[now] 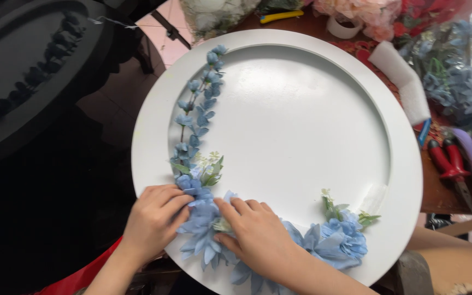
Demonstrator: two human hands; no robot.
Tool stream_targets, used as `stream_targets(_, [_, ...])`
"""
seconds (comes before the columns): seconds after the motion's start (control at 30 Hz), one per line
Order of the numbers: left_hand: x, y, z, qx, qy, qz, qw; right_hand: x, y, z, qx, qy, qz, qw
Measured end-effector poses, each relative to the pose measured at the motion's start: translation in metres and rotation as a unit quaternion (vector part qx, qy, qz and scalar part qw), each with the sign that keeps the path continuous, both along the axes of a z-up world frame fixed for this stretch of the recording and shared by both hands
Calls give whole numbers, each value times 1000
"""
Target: Arranging artificial flowers on a circular white frame to create a wreath
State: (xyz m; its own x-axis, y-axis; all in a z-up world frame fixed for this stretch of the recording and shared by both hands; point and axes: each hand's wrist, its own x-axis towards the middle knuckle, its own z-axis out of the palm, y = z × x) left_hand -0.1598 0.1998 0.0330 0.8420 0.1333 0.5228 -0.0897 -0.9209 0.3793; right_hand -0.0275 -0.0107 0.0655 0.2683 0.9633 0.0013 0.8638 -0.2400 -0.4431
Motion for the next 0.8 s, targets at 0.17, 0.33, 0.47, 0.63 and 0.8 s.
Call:
stream_targets(0.17, [-10,9,6,-33,-64,57,996,43,-51,69,-69,20,-145,987])
stream_targets(0.33, [-6,-11,33,-51,-122,6,991,75,-125,99,-2,-38,-228,973])
stream_targets(0.47, [-1,-43,28,-9,-184,-113,976,57,-150,44,33,-30,-155,987])
stream_targets(0.63, [1,-64,13,72,-128,-226,963,24,-164,2,230,-167,-16,959])
stream_targets(0.8, [6,-50,15,25,-54,-118,991,23,-185,-21,115,-164,-46,979])
